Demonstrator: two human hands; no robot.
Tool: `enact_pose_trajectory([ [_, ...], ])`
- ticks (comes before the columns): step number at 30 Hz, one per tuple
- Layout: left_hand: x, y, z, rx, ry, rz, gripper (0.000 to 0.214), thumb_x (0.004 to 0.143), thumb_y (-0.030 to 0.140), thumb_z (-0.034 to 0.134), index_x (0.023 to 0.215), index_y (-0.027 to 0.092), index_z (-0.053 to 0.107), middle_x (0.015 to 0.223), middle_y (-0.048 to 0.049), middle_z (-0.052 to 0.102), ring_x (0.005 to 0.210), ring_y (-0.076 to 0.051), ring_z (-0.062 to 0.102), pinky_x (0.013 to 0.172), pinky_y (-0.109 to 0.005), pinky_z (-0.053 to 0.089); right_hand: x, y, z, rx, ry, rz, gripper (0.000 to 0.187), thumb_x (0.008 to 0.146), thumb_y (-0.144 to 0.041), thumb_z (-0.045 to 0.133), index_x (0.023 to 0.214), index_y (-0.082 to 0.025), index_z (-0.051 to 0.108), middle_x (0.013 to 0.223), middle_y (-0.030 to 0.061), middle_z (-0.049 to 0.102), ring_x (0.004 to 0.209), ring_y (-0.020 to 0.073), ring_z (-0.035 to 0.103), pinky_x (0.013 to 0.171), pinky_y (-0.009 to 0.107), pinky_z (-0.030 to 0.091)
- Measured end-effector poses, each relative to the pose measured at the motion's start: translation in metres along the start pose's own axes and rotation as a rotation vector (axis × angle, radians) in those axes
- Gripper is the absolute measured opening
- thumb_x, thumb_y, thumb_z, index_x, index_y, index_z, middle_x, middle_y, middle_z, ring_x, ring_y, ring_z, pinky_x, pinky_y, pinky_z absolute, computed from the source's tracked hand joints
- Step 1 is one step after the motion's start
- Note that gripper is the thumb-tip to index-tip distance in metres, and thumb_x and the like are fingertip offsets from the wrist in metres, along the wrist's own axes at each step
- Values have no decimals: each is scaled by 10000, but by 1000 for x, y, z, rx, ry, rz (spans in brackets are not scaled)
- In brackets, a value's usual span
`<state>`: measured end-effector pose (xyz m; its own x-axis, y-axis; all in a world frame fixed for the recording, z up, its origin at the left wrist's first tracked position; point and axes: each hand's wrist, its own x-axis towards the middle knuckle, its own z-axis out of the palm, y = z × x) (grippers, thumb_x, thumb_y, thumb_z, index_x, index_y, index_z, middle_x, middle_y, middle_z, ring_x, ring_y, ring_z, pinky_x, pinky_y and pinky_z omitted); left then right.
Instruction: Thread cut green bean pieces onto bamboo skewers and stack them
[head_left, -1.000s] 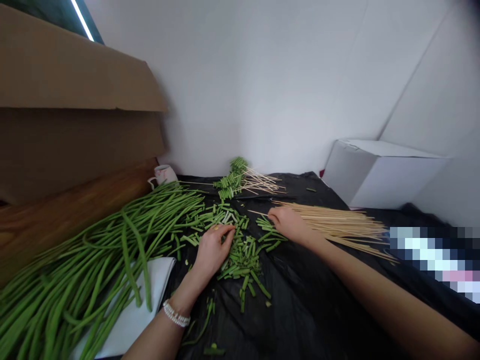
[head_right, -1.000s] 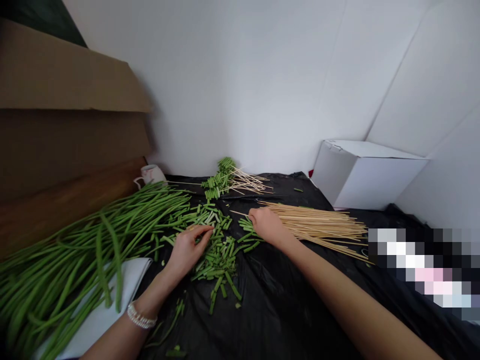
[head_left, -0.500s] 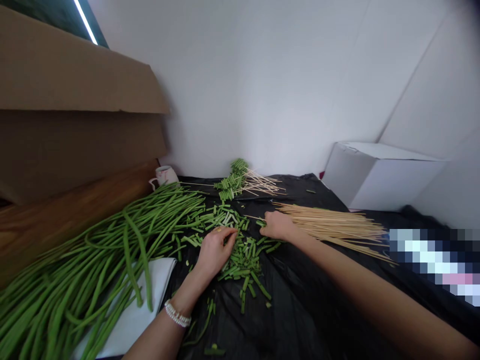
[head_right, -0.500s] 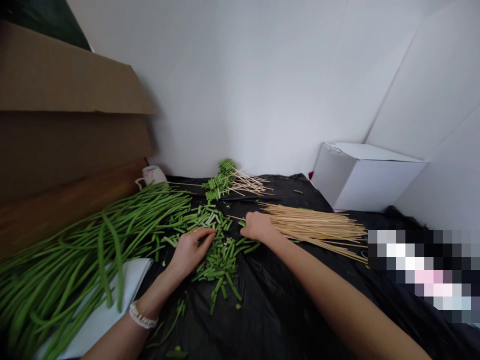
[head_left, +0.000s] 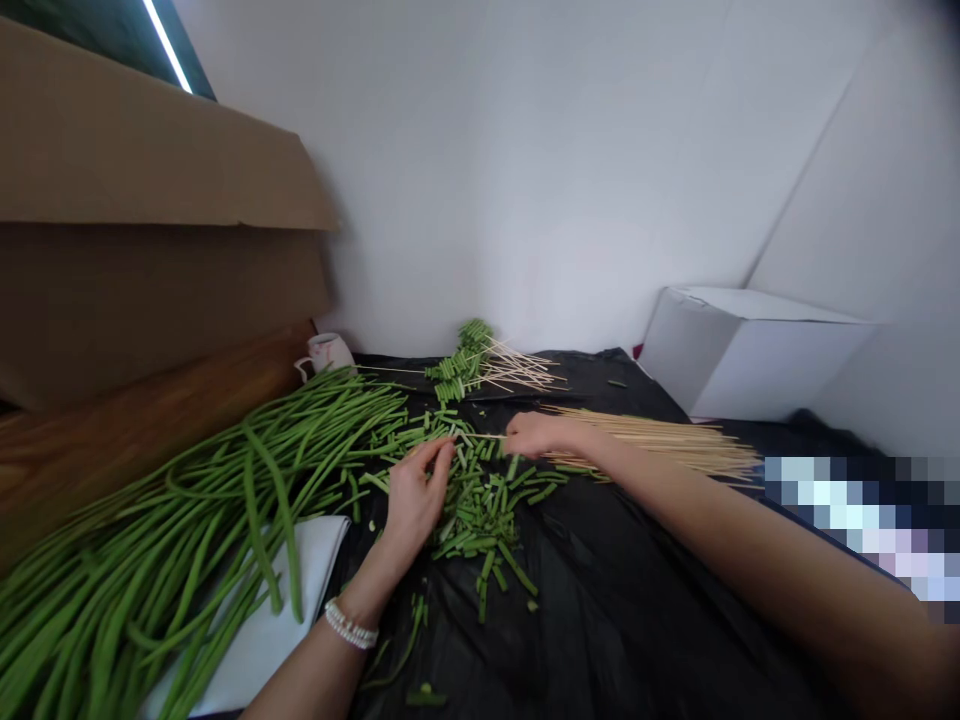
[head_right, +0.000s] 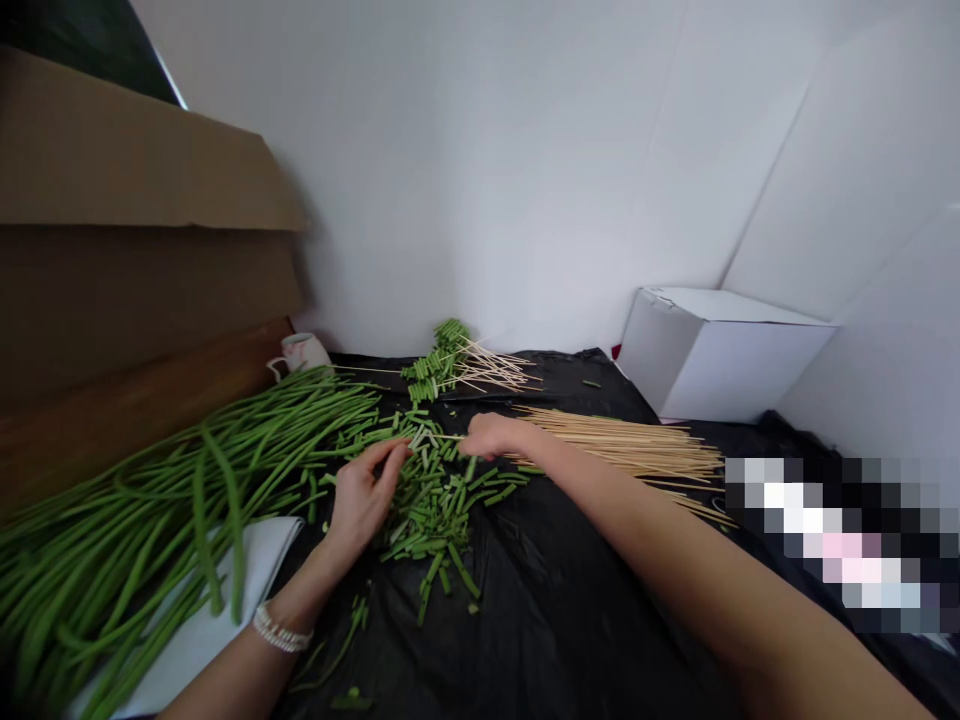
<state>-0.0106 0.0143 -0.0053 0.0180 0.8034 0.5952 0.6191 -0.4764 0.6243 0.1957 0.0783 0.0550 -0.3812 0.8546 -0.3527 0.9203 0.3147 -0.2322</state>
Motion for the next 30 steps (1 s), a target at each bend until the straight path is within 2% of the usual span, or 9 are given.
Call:
enact_pose_trajectory([
  [2, 2, 3, -3, -30, 64, -27, 276, 908, 323, 476, 1045, 184, 672, 995, -60, 708, 928, -195, 645, 854, -311, 470, -6, 7, -5, 84, -53, -90, 447, 797, -534, 500, 860, -145, 711, 771, 62, 702, 626, 143, 597, 547, 219, 414],
  [4, 3, 5, -5, -41, 84, -27, 287, 915, 325, 462, 1051, 181, 669, 990, -62, 702, 932, -197, 639, 855, -312, 468, -14, 18, -6, 168, -41, -153, 485, 784, -581, 512, 899, -150, 704, 751, 34, 686, 592, 116, 549, 527, 209, 389],
  [8, 2, 6, -5, -55, 40, -33, 291, 917, 332, 451, 1042, 189, 672, 975, -60, 701, 901, -198, 645, 827, -310, 480, -36, 49, 7, 80, 68, -41, 215, 738, -310, 603, 830, -148, 710, 725, 8, 667, 622, 111, 545, 543, 196, 358],
  [11, 0, 6, -2, -52, -1, -22, 291, 917, 333, 450, 1046, 194, 671, 990, -60, 703, 912, -200, 647, 840, -313, 479, -48, 64, 25, -6, 124, 48, 124, 710, -175, 580, 740, -133, 693, 686, 28, 658, 609, 120, 549, 536, 207, 331],
  [15, -1, 5, 1, -36, -38, 5, 282, 912, 328, 459, 1026, 192, 678, 979, -59, 708, 917, -202, 647, 835, -314, 479, -50, 66, 48, -95, 242, 122, 197, 776, -148, 496, 854, -118, 674, 848, 108, 682, 727, 171, 600, 607, 241, 357],
  [18, -1, 2, 2, -17, -38, 14, 275, 909, 328, 465, 997, 189, 686, 965, -59, 710, 916, -203, 645, 824, -313, 479, -48, 63, 55, -134, 293, 137, 200, 794, -145, 483, 878, -112, 662, 906, 144, 678, 795, 208, 617, 656, 268, 374],
  [21, -1, 0, 3, -6, -42, 10, 271, 906, 334, 469, 973, 194, 690, 955, -53, 714, 898, -201, 652, 805, -308, 484, -49, 61, 49, -144, 296, 111, 154, 771, -137, 515, 828, -120, 657, 879, 131, 676, 782, 201, 615, 654, 264, 370],
  [27, -1, 1, 3, -5, -43, 17, 268, 900, 330, 483, 968, 185, 697, 948, -51, 717, 892, -195, 651, 805, -299, 481, -70, 72, 11, -79, 306, 49, 186, 767, -165, 503, 905, -168, 628, 814, 31, 653, 689, 129, 553, 562, 222, 314],
  [30, 0, 1, 3, -2, -37, 22, 262, 892, 330, 497, 958, 180, 701, 930, -52, 718, 859, -192, 655, 783, -293, 485, -84, 82, 9, -63, 262, 55, 163, 787, -192, 495, 865, -170, 637, 754, 19, 642, 615, 118, 518, 541, 228, 294],
])
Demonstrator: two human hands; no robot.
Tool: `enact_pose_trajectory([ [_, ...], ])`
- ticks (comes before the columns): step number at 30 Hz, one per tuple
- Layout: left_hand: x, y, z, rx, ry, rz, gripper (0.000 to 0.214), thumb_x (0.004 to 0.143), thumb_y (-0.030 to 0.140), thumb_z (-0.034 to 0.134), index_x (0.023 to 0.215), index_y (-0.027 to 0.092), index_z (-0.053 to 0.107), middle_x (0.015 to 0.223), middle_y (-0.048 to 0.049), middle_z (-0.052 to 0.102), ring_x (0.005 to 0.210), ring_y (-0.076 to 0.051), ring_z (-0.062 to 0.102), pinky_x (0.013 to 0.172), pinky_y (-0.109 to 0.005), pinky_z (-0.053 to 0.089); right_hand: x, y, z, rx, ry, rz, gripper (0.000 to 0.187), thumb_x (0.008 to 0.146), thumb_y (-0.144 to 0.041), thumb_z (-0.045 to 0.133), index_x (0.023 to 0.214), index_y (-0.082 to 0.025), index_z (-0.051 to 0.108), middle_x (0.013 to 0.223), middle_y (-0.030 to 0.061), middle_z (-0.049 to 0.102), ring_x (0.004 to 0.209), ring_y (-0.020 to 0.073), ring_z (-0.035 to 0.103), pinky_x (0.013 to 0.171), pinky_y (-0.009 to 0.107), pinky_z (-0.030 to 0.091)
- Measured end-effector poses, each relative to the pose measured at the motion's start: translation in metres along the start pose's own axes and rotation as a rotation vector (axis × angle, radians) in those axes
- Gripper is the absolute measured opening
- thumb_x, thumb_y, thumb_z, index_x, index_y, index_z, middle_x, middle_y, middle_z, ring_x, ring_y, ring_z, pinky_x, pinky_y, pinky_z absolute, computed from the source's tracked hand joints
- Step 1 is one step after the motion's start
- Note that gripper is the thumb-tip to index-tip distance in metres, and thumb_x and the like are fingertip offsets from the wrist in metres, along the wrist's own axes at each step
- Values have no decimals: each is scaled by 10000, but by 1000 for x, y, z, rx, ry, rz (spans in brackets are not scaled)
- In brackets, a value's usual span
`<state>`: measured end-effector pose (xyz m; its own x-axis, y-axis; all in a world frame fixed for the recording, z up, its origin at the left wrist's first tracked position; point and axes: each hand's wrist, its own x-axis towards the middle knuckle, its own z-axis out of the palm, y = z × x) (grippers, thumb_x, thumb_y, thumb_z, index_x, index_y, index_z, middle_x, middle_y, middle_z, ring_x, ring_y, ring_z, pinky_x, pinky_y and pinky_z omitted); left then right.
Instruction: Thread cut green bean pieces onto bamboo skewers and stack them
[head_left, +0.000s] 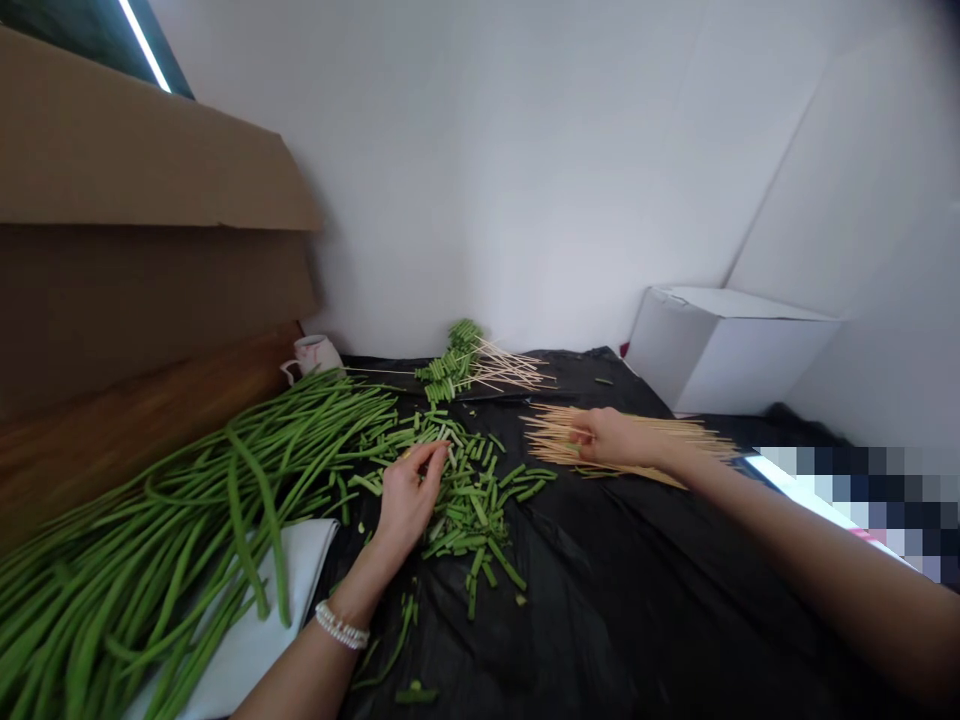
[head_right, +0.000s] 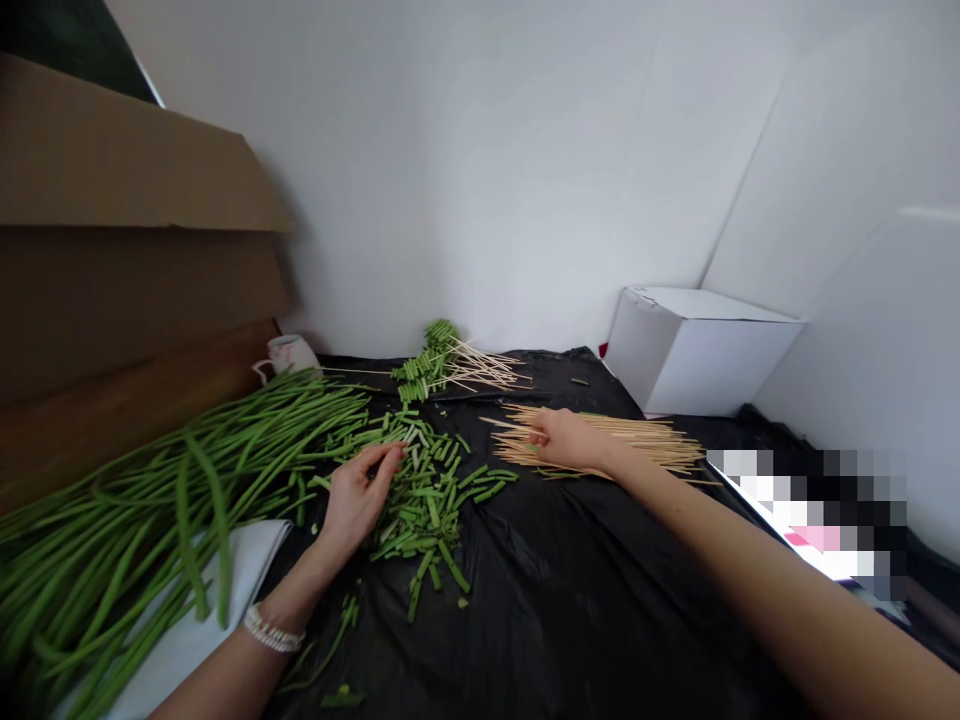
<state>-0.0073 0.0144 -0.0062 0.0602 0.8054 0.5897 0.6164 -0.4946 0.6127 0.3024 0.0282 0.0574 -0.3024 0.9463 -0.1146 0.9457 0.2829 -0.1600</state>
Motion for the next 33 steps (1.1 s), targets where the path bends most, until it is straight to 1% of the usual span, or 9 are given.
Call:
enact_pose_trajectory([
  [3, 0, 0, 0, -3, 2, 10, 255, 887, 322, 504, 956, 180, 704, 937, -55, 720, 856, -190, 659, 782, -289, 489, -12, 9, 12, -55, -49, 65, 124, 752, -158, 519, 741, -166, 643, 716, 32, 637, 621, 130, 518, 548, 240, 288],
  [9, -1, -1, 1, 10, -7, 10, 246, 876, 321, 513, 943, 189, 709, 929, -54, 727, 833, -196, 668, 770, -300, 506, -21, 13, 38, -104, -45, 149, 154, 686, -88, 534, 756, -152, 655, 758, 80, 659, 683, 170, 578, 554, 250, 294],
  [13, -1, -4, 1, 6, -10, 13, 243, 875, 322, 513, 943, 192, 707, 942, -58, 728, 856, -200, 670, 791, -310, 509, -21, 15, 39, -116, -28, 158, 183, 685, -108, 551, 830, -138, 658, 835, 117, 668, 734, 200, 593, 576, 262, 304],
  [17, -1, -4, 2, -4, -4, 21, 237, 874, 323, 513, 931, 201, 708, 940, -53, 730, 873, -202, 671, 797, -308, 507, -19, 11, 31, -65, -19, 115, 153, 713, -138, 531, 811, -160, 647, 771, 67, 654, 674, 163, 559, 566, 253, 301],
  [20, -1, -3, 1, -1, -9, 23, 234, 872, 314, 515, 933, 201, 710, 929, -51, 731, 858, -199, 674, 774, -295, 509, -12, -3, 31, 42, -46, 20, 112, 727, -158, 532, 764, -183, 635, 717, 5, 629, 634, 120, 525, 557, 223, 300],
  [24, -1, -1, 0, 1, -9, 15, 228, 873, 306, 519, 921, 192, 710, 935, -54, 731, 849, -195, 673, 766, -292, 510, 3, -31, 42, 99, -58, 20, 88, 687, -127, 551, 688, -163, 631, 652, 6, 605, 588, 113, 494, 535, 219, 290],
  [29, 0, 1, -1, 6, -1, 18, 227, 876, 304, 514, 923, 197, 709, 927, -53, 731, 831, -193, 672, 749, -288, 511, 23, -75, 55, 198, -29, -47, 106, 699, -153, 573, 749, -178, 662, 675, -13, 629, 614, 104, 525, 543, 195, 303],
  [31, 0, 1, -1, 5, 1, 22, 229, 875, 306, 516, 930, 196, 709, 929, -54, 730, 832, -194, 671, 745, -285, 508, 31, -92, 55, 241, -14, -78, 100, 704, -176, 590, 762, -182, 671, 681, -22, 636, 625, 104, 540, 544, 189, 308],
  [33, 0, 0, -2, 2, 7, 24, 227, 873, 308, 521, 935, 197, 710, 934, -53, 728, 844, -197, 668, 751, -287, 504, 37, -104, 53, 293, 10, -99, 139, 732, -220, 600, 842, -191, 679, 739, -30, 661, 656, 99, 561, 563, 176, 328],
])
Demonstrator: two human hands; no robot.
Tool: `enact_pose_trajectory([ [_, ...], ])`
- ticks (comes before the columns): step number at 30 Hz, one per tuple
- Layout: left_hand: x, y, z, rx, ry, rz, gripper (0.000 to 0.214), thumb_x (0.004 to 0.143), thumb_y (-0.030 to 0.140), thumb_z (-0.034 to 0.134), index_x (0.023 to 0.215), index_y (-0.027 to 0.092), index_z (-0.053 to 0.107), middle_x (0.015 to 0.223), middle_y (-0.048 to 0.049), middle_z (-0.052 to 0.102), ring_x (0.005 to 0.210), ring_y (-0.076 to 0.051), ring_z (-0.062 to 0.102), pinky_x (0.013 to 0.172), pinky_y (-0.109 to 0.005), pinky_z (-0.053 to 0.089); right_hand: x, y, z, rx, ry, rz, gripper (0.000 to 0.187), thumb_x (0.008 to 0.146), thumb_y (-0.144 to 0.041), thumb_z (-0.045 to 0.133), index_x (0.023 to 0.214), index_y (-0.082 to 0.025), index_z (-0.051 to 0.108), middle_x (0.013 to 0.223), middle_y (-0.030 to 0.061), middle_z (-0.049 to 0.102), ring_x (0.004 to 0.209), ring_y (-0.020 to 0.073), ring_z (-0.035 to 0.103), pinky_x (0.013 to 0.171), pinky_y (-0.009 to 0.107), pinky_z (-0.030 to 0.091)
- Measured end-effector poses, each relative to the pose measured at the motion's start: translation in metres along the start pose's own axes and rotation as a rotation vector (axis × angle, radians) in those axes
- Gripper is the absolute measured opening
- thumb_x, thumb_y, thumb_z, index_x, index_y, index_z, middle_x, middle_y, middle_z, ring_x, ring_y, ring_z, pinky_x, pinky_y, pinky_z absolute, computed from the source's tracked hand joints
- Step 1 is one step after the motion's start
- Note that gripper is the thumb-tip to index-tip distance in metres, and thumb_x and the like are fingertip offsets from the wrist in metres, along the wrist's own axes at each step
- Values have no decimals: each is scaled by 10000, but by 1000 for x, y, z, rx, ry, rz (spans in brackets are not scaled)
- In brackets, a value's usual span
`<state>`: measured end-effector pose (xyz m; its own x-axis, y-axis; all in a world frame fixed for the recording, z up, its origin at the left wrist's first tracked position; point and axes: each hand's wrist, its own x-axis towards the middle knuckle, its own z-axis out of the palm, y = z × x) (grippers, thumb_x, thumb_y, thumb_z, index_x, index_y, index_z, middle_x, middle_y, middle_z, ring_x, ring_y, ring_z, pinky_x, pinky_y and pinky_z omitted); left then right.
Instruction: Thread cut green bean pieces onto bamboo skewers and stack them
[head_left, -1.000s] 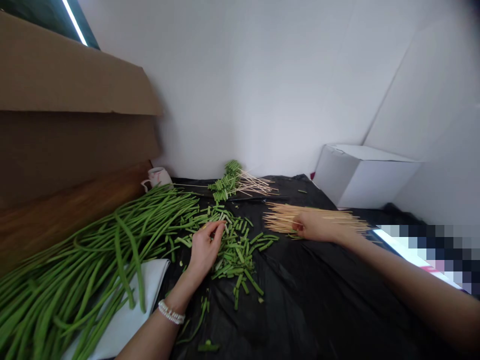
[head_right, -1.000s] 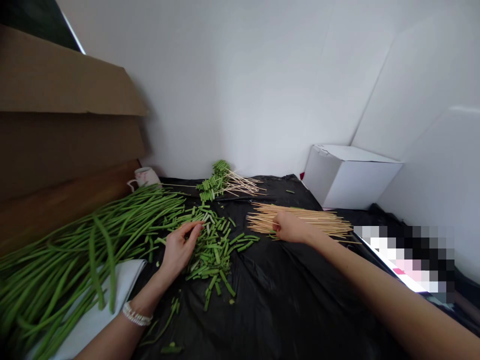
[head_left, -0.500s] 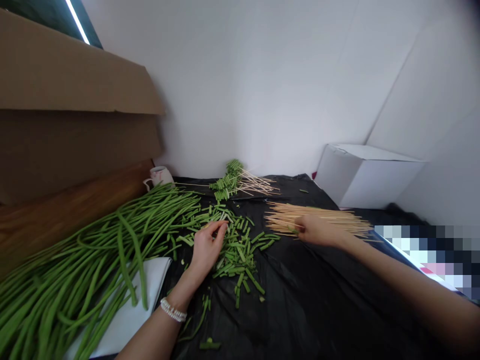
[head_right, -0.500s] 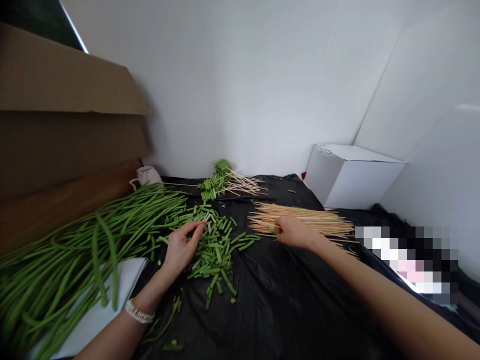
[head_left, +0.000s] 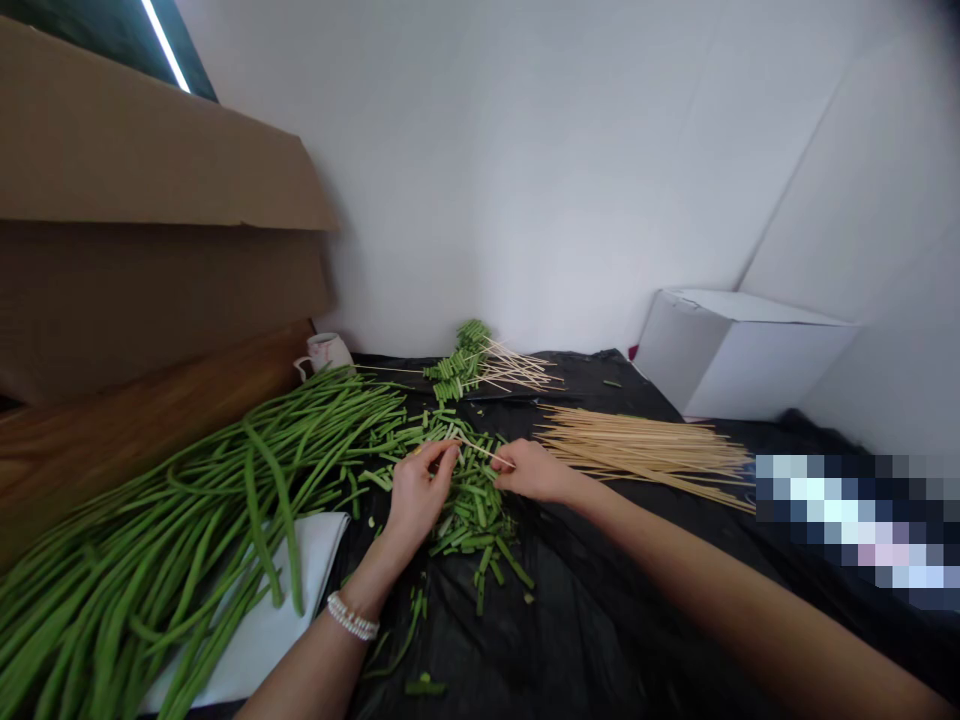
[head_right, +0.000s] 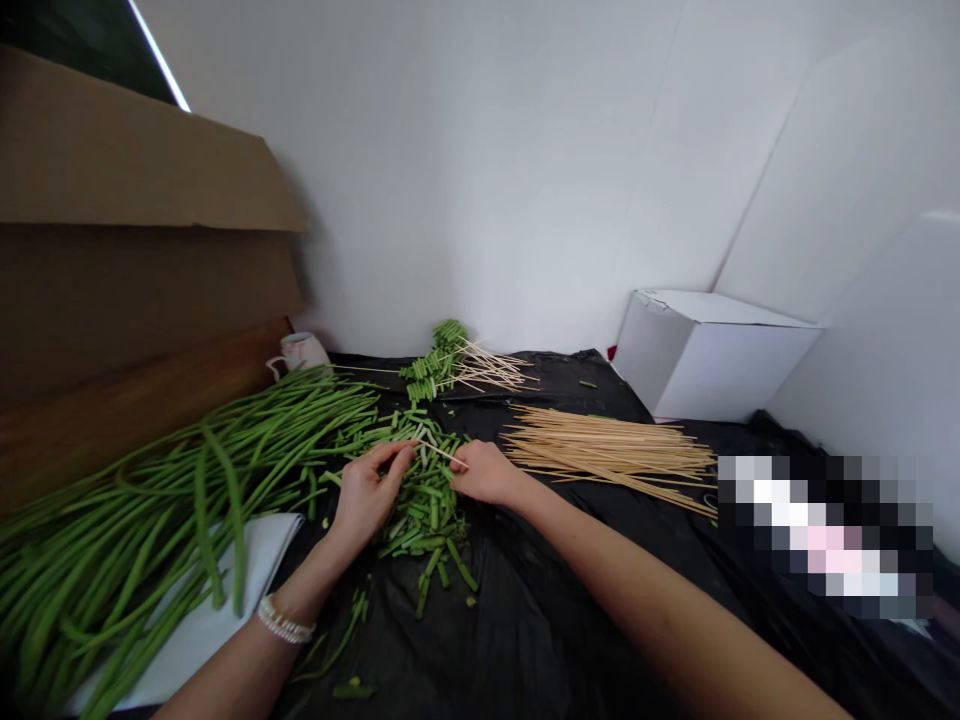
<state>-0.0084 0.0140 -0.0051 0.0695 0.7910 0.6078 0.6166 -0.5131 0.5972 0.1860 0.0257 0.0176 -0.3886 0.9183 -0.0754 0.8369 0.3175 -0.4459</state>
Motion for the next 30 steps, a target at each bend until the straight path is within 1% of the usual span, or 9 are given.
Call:
enact_pose_trajectory([
  [2, 0, 0, -1, -1, 4, -1, 224, 872, 310, 524, 929, 199, 710, 927, -51, 727, 842, -197, 666, 748, -286, 501, 2, -5, -3, 40, 29, -18, 181, 769, -276, 591, 909, -198, 677, 796, -30, 677, 691, 101, 575, 589, 173, 347],
  [4, 0, 0, -1, -3, 2, -3, 223, 874, 310, 522, 922, 200, 710, 912, -49, 726, 819, -193, 665, 728, -280, 500, 0, -2, -9, 50, 82, -23, 213, 814, -328, 561, 936, -195, 673, 828, -13, 683, 720, 114, 581, 620, 189, 362],
  [6, 0, 1, 0, -5, -9, -2, 225, 877, 308, 517, 928, 200, 709, 908, -49, 726, 805, -189, 665, 720, -277, 498, -6, 8, -15, 16, 173, -11, 239, 852, -356, 532, 956, -190, 667, 850, 10, 686, 748, 129, 587, 660, 210, 374],
  [8, -2, 2, 1, -7, -27, 4, 227, 881, 305, 514, 932, 199, 708, 911, -49, 725, 809, -188, 664, 738, -281, 495, -12, 21, -16, -67, 232, 25, 220, 882, -324, 505, 966, -194, 661, 905, 22, 690, 812, 134, 596, 714, 213, 382],
  [11, -5, 3, 4, -16, -71, 16, 227, 884, 303, 513, 931, 200, 709, 920, -50, 722, 822, -186, 660, 753, -284, 490, -16, 38, -9, -123, 221, 81, 177, 861, -226, 523, 954, -187, 668, 966, 45, 688, 909, 161, 598, 785, 230, 384],
  [14, -7, 2, 6, -7, -104, 13, 227, 887, 303, 509, 923, 204, 710, 912, -46, 721, 798, -179, 657, 727, -276, 489, -12, 44, 3, -165, 203, 113, 192, 860, -192, 506, 958, -184, 671, 997, 63, 677, 963, 182, 589, 815, 246, 383],
  [20, -7, 0, 8, 13, -121, 6, 228, 890, 298, 506, 934, 201, 707, 905, -45, 718, 791, -175, 652, 727, -269, 479, 2, 27, 11, -225, 187, 71, 234, 876, -222, 470, 1033, -220, 645, 1062, 61, 622, 966, 182, 588, 797, 247, 396],
  [24, -8, 0, 10, 2, -132, 14, 218, 888, 288, 510, 923, 201, 707, 909, -45, 718, 822, -180, 654, 767, -273, 473, 10, 12, 12, -270, 148, 16, 252, 823, -203, 496, 1031, -213, 636, 1062, 79, 594, 904, 187, 606, 761, 262, 413],
  [30, -8, 1, 9, 1, -130, 6, 211, 885, 273, 515, 928, 200, 709, 910, -47, 719, 813, -179, 649, 751, -270, 467, 10, 9, 13, -293, 145, -15, 199, 761, -207, 533, 922, -179, 647, 1027, 99, 619, 855, 203, 616, 697, 268, 411],
])
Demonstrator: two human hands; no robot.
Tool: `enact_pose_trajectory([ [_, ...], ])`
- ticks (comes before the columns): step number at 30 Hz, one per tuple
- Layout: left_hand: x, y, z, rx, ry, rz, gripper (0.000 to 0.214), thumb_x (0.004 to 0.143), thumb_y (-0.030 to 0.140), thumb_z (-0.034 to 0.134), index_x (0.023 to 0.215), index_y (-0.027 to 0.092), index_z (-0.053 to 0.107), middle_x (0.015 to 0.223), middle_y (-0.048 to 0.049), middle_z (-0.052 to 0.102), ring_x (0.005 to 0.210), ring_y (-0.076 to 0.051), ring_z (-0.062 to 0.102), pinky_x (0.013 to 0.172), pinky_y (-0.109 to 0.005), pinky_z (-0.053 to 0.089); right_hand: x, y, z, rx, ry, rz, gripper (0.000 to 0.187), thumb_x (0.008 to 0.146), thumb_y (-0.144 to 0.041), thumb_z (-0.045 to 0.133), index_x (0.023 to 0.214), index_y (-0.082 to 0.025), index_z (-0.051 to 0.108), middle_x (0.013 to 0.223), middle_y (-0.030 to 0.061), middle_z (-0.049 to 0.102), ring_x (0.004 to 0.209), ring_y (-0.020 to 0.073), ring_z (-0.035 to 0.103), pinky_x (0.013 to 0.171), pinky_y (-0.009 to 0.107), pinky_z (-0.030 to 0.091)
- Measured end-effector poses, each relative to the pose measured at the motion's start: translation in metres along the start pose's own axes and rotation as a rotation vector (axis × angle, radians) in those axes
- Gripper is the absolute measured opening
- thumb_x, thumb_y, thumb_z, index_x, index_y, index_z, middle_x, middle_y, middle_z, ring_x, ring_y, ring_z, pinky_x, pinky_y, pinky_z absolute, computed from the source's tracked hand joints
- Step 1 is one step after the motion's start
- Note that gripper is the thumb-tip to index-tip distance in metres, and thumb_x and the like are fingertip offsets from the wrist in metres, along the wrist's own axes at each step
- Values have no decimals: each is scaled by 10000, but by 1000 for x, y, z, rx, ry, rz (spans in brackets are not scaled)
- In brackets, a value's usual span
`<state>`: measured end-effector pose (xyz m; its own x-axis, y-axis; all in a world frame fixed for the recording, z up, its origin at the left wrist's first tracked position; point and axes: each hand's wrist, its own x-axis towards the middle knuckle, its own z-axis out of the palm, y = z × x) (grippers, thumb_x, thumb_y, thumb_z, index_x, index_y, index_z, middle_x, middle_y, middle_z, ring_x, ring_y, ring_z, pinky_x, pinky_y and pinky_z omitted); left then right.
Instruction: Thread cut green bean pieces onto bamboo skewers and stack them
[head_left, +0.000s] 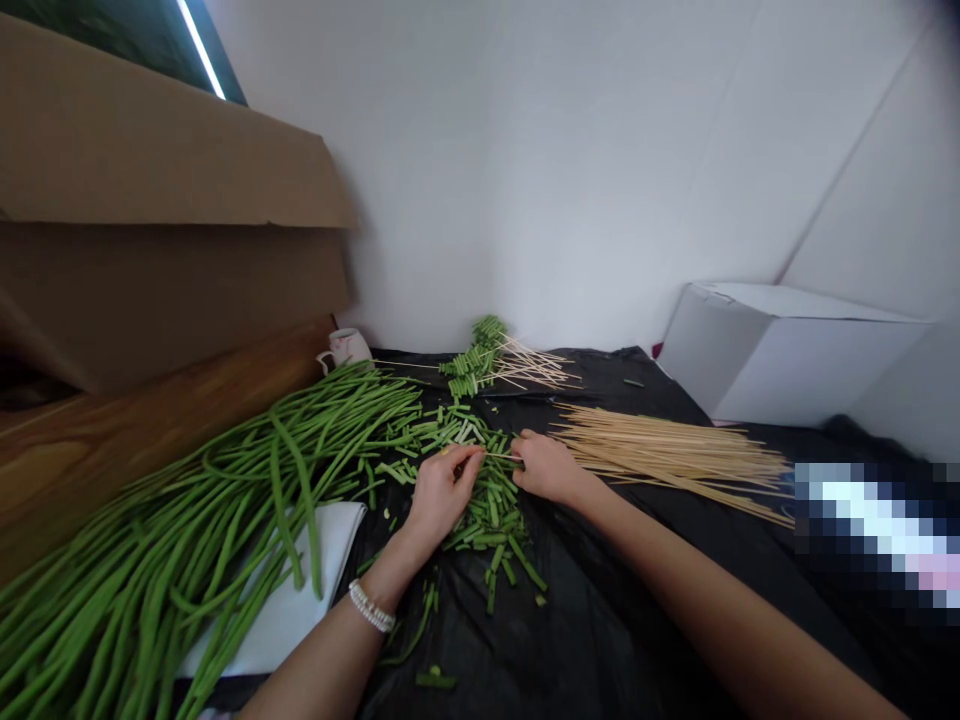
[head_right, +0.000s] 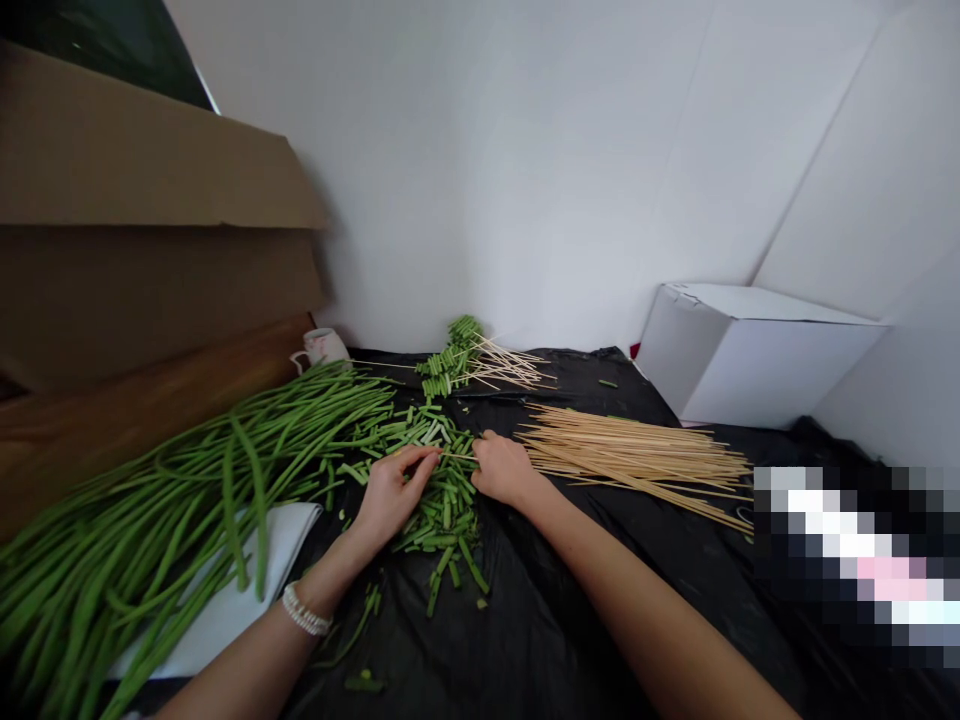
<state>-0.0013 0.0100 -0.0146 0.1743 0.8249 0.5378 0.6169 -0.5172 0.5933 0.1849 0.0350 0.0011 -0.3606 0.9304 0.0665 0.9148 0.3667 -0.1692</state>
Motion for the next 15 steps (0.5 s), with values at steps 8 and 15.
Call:
enact_pose_trajectory([
  [8, 1, 7, -4, -87, 17, -12, 194, 866, 290, 553, 892, 197, 721, 877, -49, 716, 773, -174, 635, 715, -265, 450, -19, 13, -16, 126, 83, -20, 123, 810, -197, 512, 793, -179, 632, 773, 18, 662, 723, 129, 580, 656, 219, 360],
  [15, -1, 15, 5, -482, -100, -211, 282, 677, 339, 761, 896, 167, 719, 772, -41, 691, 619, -146, 577, 586, -245, 429, -44, -2, -14, 620, 283, -103, 103, 774, -219, 568, 690, -173, 606, 614, -48, 564, 556, 89, 447, 530, 200, 304],
])
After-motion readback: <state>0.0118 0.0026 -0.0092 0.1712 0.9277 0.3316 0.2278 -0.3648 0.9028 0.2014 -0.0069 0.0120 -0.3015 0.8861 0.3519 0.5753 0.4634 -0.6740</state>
